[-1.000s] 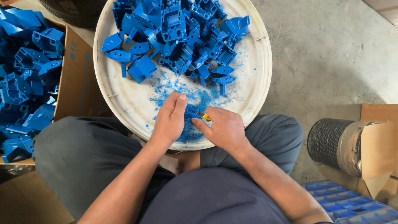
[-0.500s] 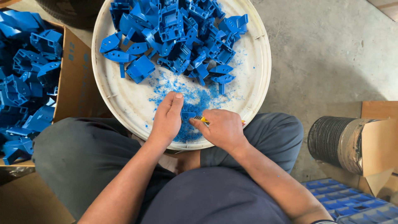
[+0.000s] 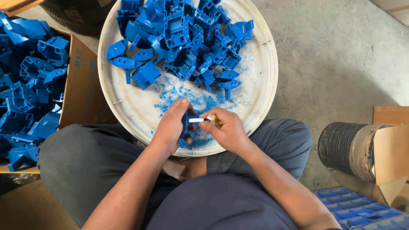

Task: The person uses a small tool to scrape the edges and inner surfaces of blue plastic components one by one, removing excess material.

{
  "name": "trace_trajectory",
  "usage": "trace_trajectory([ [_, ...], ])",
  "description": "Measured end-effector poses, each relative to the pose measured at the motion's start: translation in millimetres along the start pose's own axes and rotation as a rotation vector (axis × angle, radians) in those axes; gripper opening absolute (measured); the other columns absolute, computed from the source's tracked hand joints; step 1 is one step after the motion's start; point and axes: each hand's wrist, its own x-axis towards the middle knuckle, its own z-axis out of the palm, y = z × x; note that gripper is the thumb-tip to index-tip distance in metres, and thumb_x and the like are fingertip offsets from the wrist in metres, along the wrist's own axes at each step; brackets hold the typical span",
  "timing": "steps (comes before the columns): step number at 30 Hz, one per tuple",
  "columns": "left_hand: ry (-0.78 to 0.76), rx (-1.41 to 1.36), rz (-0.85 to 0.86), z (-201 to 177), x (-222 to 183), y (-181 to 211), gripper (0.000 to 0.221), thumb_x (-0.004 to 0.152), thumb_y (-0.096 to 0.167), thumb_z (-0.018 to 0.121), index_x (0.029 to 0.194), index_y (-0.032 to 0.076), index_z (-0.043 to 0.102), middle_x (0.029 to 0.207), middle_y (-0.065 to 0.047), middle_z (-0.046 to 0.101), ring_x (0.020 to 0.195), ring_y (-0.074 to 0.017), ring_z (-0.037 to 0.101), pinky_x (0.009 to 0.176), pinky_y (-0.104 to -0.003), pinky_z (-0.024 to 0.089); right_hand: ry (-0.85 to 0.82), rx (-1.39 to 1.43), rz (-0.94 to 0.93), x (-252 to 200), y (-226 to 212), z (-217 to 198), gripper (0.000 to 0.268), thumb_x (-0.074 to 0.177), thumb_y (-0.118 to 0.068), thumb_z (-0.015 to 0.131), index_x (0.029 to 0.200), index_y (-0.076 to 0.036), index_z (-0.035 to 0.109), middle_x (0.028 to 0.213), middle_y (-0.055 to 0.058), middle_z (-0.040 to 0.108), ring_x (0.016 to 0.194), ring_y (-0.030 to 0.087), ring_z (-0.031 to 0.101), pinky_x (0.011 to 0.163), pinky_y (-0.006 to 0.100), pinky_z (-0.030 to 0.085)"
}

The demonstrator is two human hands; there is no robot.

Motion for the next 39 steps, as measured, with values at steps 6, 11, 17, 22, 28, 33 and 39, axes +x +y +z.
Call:
trace_trajectory([
  [6,-0.096,0.476,0.982,0,-13,3,0.024,0.104,0.025,0.062,0.112,0.003,0.055,0.113,-0.007,0.055,0.109,-0.0171,0.051,0.1,-0.029,0.038,-0.041,0.539,0.267,-1,18,6,0.029,0.096,-0.024,0.073,0.108,0.001,0.068,0.081,0.0,0.067,0.064,0.007,0.045,0.056,0.026,0.037],
  [11,-0.112,-0.029,0.599,-8,2,-12,0.017,0.103,0.02,0.062,0.102,0.004,0.059,0.089,-0.003,0.057,0.086,-0.011,0.049,0.081,-0.027,0.042,0.017,-0.133,-0.032,-3,-22,-7,0.045,0.084,-0.044,0.079,0.102,-0.004,0.07,0.077,0.006,0.064,0.066,0.016,0.059,0.06,0.032,0.05],
  [17,-0.08,-0.132,0.518,-12,7,-17,0.02,0.104,0.024,0.06,0.097,0.005,0.058,0.084,-0.002,0.055,0.081,-0.0103,0.047,0.077,-0.027,0.04,0.065,-0.581,-0.173,-1,-45,-7,0.06,0.078,-0.062,0.077,0.092,-0.005,0.069,0.077,0.013,0.066,0.073,0.034,0.066,0.063,0.045,0.051],
  [22,-0.075,-0.124,0.501,-11,9,-16,0.019,0.103,0.023,0.06,0.096,0.006,0.058,0.084,-0.001,0.054,0.081,-0.01,0.047,0.076,-0.027,0.041,0.068,-0.618,-0.175,0,-38,-6,0.061,0.079,-0.064,0.075,0.089,-0.005,0.066,0.079,0.014,0.067,0.074,0.036,0.066,0.063,0.047,0.051],
  [28,-0.043,-0.161,0.454,-10,11,-17,0.02,0.103,0.023,0.061,0.093,0.006,0.057,0.082,-0.001,0.054,0.079,-0.0093,0.046,0.074,-0.027,0.04,0.08,-0.634,-0.177,0,-35,-6,0.061,0.079,-0.064,0.075,0.087,-0.004,0.065,0.078,0.014,0.066,0.072,0.037,0.066,0.061,0.047,0.051],
  [33,-0.006,-0.149,0.39,-11,10,-16,0.022,0.103,0.025,0.06,0.09,0.008,0.057,0.077,-0.001,0.054,0.075,-0.009,0.046,0.069,-0.026,0.039,0.074,-0.619,-0.228,0,-31,-6,0.061,0.079,-0.065,0.074,0.087,-0.005,0.065,0.078,0.014,0.066,0.073,0.036,0.066,0.062,0.047,0.051],
  [39,-0.023,-0.192,0.384,-10,11,-17,0.021,0.103,0.025,0.06,0.09,0.009,0.057,0.079,0.001,0.053,0.076,-0.0086,0.045,0.071,-0.027,0.039,0.036,-0.655,-0.175,-2,-27,-2,0.06,0.082,-0.066,0.071,0.081,-0.006,0.063,0.073,0.013,0.063,0.07,0.035,0.064,0.059,0.047,0.049],
])
